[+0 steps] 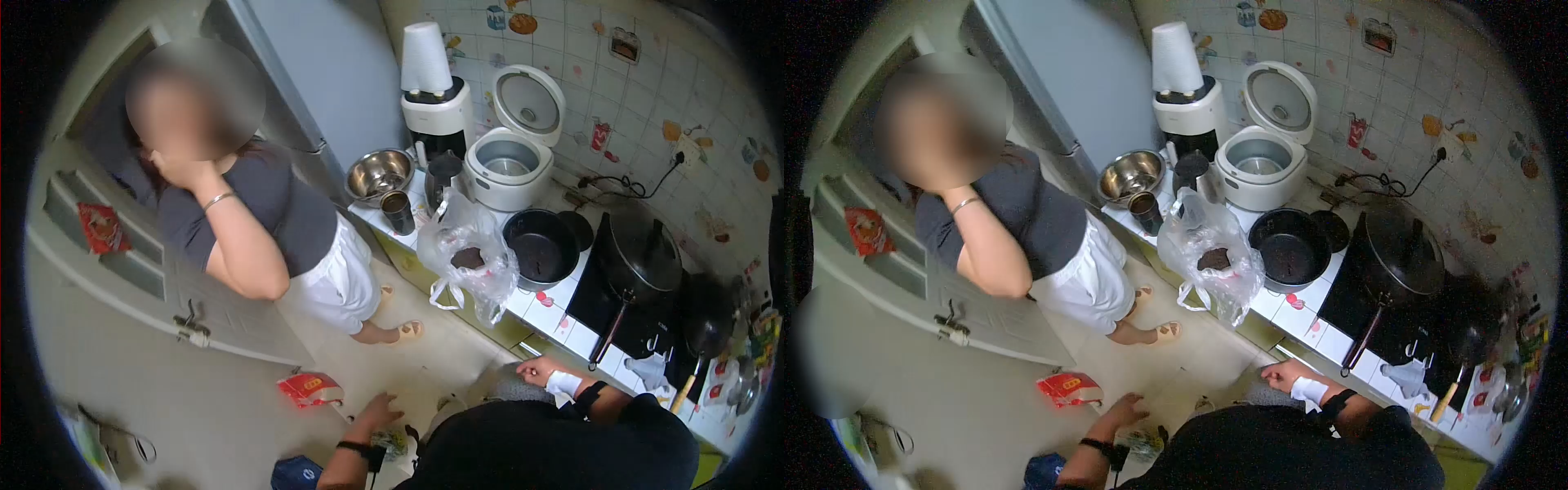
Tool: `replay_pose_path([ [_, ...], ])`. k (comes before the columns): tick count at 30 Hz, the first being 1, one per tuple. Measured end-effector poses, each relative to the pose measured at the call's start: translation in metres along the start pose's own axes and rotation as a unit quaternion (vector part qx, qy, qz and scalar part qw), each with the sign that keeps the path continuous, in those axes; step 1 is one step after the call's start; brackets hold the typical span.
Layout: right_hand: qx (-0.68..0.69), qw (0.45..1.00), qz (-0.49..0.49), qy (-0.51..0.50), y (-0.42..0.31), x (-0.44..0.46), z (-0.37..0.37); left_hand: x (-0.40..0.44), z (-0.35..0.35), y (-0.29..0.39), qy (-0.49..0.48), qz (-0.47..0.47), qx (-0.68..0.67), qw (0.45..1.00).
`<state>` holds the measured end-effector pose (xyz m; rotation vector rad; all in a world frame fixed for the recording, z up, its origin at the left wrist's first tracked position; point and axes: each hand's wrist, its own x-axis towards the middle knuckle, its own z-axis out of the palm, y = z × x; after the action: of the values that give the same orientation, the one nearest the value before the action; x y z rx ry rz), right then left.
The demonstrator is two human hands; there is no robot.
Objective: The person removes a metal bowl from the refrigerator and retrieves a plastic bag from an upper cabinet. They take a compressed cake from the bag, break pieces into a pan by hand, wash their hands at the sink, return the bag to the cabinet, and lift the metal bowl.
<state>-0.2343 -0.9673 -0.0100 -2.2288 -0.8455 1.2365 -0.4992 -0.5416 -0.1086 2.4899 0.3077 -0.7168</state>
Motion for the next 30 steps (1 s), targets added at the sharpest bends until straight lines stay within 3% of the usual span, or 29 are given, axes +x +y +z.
replay_pose_path([
  [2, -0.101, 0.952, -0.224, 0.182, 0.008, 0.012, 0.003, 0.028, -0.077, 0.061, -0.028, 0.009, 0.058, 0.998],
  [4, -0.051, 0.96, -0.177, 0.209, 0.011, 0.032, 0.001, 0.07, -0.115, 0.08, -0.04, 0.044, 0.099, 0.993],
  [6, 0.009, 0.96, -0.123, 0.25, 0.005, 0.045, -0.008, 0.12, -0.127, 0.071, 0.02, 0.093, 0.044, 0.994],
  [8, 0.043, 0.961, -0.078, 0.262, -0.006, 0.062, -0.027, 0.152, -0.166, 0.102, 0.067, 0.12, 0.125, 0.983],
  [10, 0.081, 0.96, -0.034, 0.267, -0.02, 0.075, -0.032, 0.179, -0.188, 0.116, 0.186, 0.208, 0.013, 0.96],
  [13, 0.165, 0.934, -0.044, 0.314, -0.045, 0.091, -0.046, 0.194, -0.245, 0.182, 0.156, 0.197, -0.026, 0.967],
  [17, 0.182, 0.93, -0.005, 0.318, -0.068, 0.098, -0.067, 0.223, -0.258, 0.213, 0.177, 0.252, 0.005, 0.951],
  [19, 0.237, 0.915, -0.023, 0.325, -0.087, 0.095, -0.077, 0.234, -0.246, 0.215, 0.163, 0.28, 0.021, 0.946],
  [20, 0.212, 0.908, -0.045, 0.357, -0.089, 0.1, -0.076, 0.246, -0.241, 0.211, 0.196, 0.339, 0.004, 0.92],
  [23, 0.156, 0.897, -0.099, 0.402, -0.122, 0.108, -0.094, 0.259, -0.246, 0.228, 0.146, 0.417, -0.084, 0.893],
  [25, 0.137, 0.887, -0.117, 0.424, -0.139, 0.122, -0.1, 0.273, -0.237, 0.23, 0.195, 0.419, 0.113, 0.88],
  [27, 0.082, 0.878, -0.178, 0.436, -0.161, 0.135, -0.11, 0.287, -0.23, 0.235, 0.182, 0.43, 0.097, 0.879],
  [30, 0.031, 0.895, -0.182, 0.407, -0.189, 0.139, -0.125, 0.301, -0.232, 0.247, 0.176, 0.412, -0.013, 0.894],
])
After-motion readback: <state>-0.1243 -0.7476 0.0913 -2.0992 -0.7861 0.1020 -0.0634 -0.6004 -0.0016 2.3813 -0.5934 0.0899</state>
